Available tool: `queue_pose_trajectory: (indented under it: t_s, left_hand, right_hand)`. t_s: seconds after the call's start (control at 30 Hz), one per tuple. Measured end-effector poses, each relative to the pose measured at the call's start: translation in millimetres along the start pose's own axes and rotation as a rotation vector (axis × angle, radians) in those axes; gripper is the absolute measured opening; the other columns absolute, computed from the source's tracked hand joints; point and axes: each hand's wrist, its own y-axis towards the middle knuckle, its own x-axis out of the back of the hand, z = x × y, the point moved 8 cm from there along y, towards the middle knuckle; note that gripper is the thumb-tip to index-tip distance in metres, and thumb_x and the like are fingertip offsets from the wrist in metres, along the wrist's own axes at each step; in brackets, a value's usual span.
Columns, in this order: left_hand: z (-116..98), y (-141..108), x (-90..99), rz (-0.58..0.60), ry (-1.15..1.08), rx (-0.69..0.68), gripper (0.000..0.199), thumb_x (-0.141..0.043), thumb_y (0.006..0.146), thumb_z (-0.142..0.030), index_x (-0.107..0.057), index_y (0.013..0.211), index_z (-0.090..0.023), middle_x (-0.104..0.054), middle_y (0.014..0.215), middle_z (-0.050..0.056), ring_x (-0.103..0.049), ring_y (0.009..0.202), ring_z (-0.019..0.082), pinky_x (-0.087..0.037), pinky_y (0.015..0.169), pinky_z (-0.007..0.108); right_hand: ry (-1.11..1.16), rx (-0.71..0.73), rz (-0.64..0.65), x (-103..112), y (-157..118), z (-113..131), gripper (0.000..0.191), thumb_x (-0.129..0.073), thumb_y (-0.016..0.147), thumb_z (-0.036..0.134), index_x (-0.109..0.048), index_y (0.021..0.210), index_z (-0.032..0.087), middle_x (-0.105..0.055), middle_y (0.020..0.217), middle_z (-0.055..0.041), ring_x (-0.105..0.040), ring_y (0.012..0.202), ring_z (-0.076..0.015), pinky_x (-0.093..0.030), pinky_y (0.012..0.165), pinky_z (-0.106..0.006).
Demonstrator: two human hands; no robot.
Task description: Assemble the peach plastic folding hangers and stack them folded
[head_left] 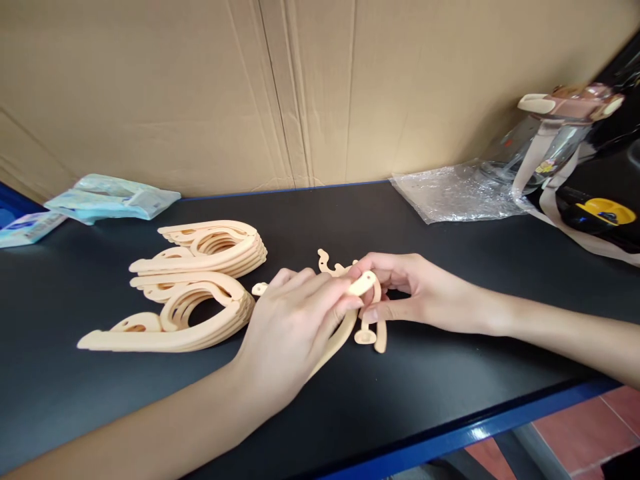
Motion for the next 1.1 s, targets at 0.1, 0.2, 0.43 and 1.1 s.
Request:
queue_pose_trajectory:
  t_s: [0.1,0.2,0.43,1.1]
  left_hand:
    - [-3,-1,-0.4,-0.016,0.011,-0.037,0.036,-0.032,0.109,-0.029,-0.066,0.098,-0.022,-0.066,0.074,-0.001,-0.054,0.067,0.017,-0.032,0.065,0.033]
    - [1,-1,-2.4,0.021,-0.036,0.036,0.037,-0.032,0.108,-0.026,-0.065,0.091,-0.021,-0.064,0.073,-0.001,-0.053,0.066,0.016,-0.035,0.064,0.031]
    - [5,2,-7.2,0.108,-0.143,0.101,0.030,-0.036,0.105,-0.024,-0.063,0.092,-0.023,-0.066,0.080,-0.002,-0.055,0.071,0.017,-0.039,0.071,0.030]
    - [1,1,-12.2,0.144,-0.162,0.010,0.031,-0.037,0.106,-0.018,-0.067,0.097,-0.021,-0.075,0.094,-0.002,-0.058,0.080,0.018,-0.032,0.072,0.032]
  right_hand:
    - [0.000,0.045,-0.063,10,0,6,0.030,-0.079,0.078,0.023,-0.066,0.105,0.020,-0.072,0.088,0.0017,-0.072,0.088,-0.0155,-0.056,0.086,-0.033]
    - [0.028,0.073,-0.165,35,1,8,0.032,-0.083,0.076,0.024,-0.066,0.103,0.020,-0.072,0.080,0.0031,-0.071,0.080,-0.0138,-0.055,0.082,-0.031]
    - [0.224,0.058,-0.104,41,8,-2,0.031,-0.079,0.080,0.022,-0.065,0.108,0.023,-0.070,0.076,0.0048,-0.064,0.067,-0.0101,-0.048,0.073,-0.030]
    - [0.163,0.042,-0.075,34,5,-1,0.027,-0.080,0.081,0.021,-0.068,0.106,0.022,-0.073,0.080,0.0050,-0.070,0.076,-0.0094,-0.052,0.077,-0.025]
